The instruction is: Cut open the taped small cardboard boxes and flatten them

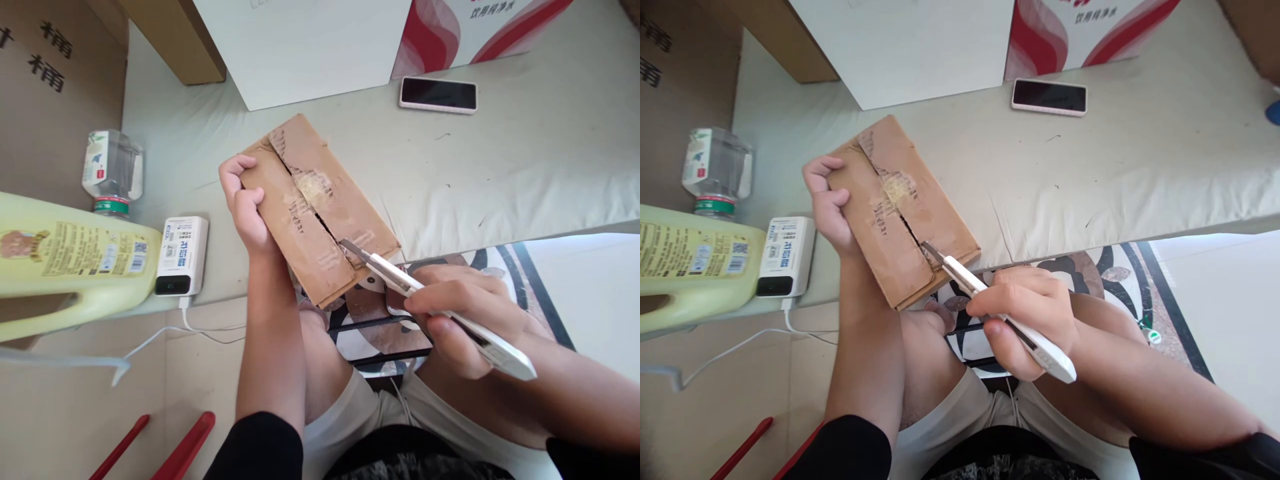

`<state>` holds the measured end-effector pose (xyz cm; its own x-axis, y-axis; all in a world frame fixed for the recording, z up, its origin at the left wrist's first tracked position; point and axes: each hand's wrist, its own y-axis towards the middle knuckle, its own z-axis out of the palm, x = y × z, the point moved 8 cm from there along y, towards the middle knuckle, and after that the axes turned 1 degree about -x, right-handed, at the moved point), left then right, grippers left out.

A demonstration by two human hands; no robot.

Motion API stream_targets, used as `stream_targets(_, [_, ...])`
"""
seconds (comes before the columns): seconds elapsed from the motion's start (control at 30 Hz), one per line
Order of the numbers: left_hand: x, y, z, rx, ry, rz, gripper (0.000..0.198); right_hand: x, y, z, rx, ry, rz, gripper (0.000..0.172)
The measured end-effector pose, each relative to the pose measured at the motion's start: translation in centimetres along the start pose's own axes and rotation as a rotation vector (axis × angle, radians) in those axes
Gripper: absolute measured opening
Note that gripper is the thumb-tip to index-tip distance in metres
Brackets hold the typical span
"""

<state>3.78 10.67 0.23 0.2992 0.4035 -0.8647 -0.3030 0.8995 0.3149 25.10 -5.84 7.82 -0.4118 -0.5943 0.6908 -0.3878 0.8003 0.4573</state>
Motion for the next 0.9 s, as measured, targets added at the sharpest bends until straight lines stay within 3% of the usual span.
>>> stream_targets(0.1, [0.08,-0.11,0.06,0.006,-0.006,-0.013,0.022,0.09,-0.16,0.09,0.011,-0.006,0.010,0.018])
stream_targets(0.33, [0.24,-0.48,0.10,0.016,-0.017,-0.029,0.020,0.14,-0.31,-0.30,-0.098,0.022,-0.013,0.016])
stream_targets(0.5, [0.23,-0.58,0.00,-0.027,0.058,-0.045,0.024,0.13,-0.06,-0.07,-0.031,-0.002,-0.008,0.019])
stream_targets(0.73, [0.16,-0.60,0.30,-0.010,0.024,-0.044,0.021,0.08,0.25,-0.02,-0.052,-0.033,-0.031,0.020])
stream_targets(0.9, [0.08,-0.61,0.41,-0.002,0.010,-0.023,0.019,-0.13,0.55,0.18,-0.148,0.017,-0.069,0.020])
